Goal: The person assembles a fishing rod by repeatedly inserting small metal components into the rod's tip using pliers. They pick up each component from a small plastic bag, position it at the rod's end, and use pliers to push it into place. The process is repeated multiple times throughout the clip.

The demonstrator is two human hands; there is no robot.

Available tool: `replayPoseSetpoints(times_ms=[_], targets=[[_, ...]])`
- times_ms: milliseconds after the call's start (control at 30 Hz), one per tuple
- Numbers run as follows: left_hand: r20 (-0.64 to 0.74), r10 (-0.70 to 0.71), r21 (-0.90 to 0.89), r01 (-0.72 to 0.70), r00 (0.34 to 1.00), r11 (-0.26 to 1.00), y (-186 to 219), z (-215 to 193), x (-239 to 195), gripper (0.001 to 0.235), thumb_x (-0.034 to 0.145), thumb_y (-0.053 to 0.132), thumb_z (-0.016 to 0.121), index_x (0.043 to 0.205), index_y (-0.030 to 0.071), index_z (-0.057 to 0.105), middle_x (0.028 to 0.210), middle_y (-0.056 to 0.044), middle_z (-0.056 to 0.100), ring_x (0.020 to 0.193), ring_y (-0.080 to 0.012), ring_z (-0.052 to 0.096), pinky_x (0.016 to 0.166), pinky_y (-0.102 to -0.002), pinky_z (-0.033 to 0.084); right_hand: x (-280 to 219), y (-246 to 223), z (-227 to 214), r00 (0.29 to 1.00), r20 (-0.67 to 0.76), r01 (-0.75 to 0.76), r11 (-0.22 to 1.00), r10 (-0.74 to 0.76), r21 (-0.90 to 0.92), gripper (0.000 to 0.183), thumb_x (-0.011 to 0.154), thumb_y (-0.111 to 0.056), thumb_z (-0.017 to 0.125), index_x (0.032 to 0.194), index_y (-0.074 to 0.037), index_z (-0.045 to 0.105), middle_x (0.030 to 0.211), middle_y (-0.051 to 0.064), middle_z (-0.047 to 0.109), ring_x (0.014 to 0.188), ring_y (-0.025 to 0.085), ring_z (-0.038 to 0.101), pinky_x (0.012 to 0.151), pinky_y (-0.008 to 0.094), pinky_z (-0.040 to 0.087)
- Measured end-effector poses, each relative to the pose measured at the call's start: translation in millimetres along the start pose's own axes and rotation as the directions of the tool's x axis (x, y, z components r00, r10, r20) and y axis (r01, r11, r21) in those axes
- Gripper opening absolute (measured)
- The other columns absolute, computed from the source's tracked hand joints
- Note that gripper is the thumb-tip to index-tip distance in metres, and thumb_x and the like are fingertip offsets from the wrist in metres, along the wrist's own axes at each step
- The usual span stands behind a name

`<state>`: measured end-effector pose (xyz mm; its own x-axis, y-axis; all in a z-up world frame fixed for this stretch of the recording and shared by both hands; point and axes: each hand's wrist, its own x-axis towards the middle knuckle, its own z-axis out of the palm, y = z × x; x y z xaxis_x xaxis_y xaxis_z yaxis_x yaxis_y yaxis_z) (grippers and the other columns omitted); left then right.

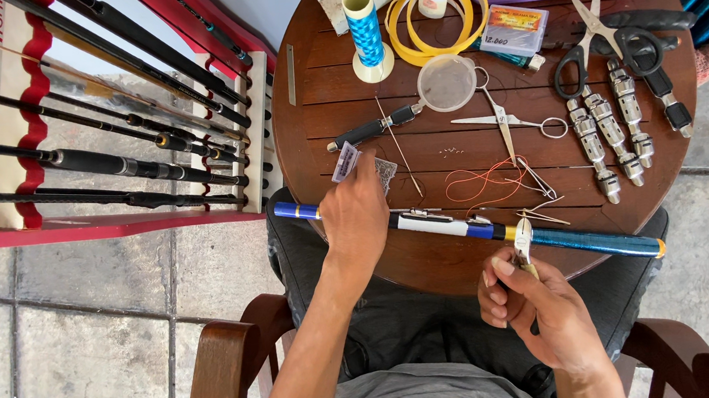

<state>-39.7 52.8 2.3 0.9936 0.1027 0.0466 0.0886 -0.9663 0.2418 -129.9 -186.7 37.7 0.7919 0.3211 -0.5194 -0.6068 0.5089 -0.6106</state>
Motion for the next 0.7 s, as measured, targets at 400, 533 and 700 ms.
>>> replayPoseSetpoints(times_ms=[400,533,700], targets=[[-0.147,-0.017,-0.308,-0.029,0.989,0.951,-7,-11,-10,0.028,0.095,0.009,0.070,0.122,0.016,0.064,0.098,0.002,0.080,0.079,-0.0315,0.075,0.063,-0.048,0.055,2,2,3,1.000,-0.013,-0.010,1.000,0.010,-0.007,0.025,0.104,-0.016,0.056,0.086,0.001,0.053,0.071,0.010,0.039,0.059,0.023,0.040,0.051,0.034,0.029],[-0.136,-0.009,-0.413,-0.048,0.991,0.909,-8,-18,-13,0.027,0.097,0.007,0.067,0.123,0.011,0.065,0.105,-0.003,0.080,0.086,-0.0277,0.078,0.069,-0.043,0.059,3,2,3,1.000,-0.017,-0.015,1.000,0.015,-0.004,0.025,0.104,-0.016,0.056,0.086,0.001,0.053,0.071,0.010,0.039,0.058,0.022,0.040,0.051,0.034,0.028],[-0.175,-0.025,-0.570,-0.081,0.984,0.818,-8,-25,-15,0.028,0.095,0.000,0.065,0.122,0.008,0.067,0.107,-0.008,0.079,0.096,-0.0220,0.078,0.085,-0.035,0.061,4,3,4,1.000,-0.017,-0.022,1.000,0.022,-0.010,0.025,0.104,-0.016,0.056,0.086,0.001,0.053,0.071,0.010,0.039,0.059,0.022,0.040,0.051,0.034,0.028]])
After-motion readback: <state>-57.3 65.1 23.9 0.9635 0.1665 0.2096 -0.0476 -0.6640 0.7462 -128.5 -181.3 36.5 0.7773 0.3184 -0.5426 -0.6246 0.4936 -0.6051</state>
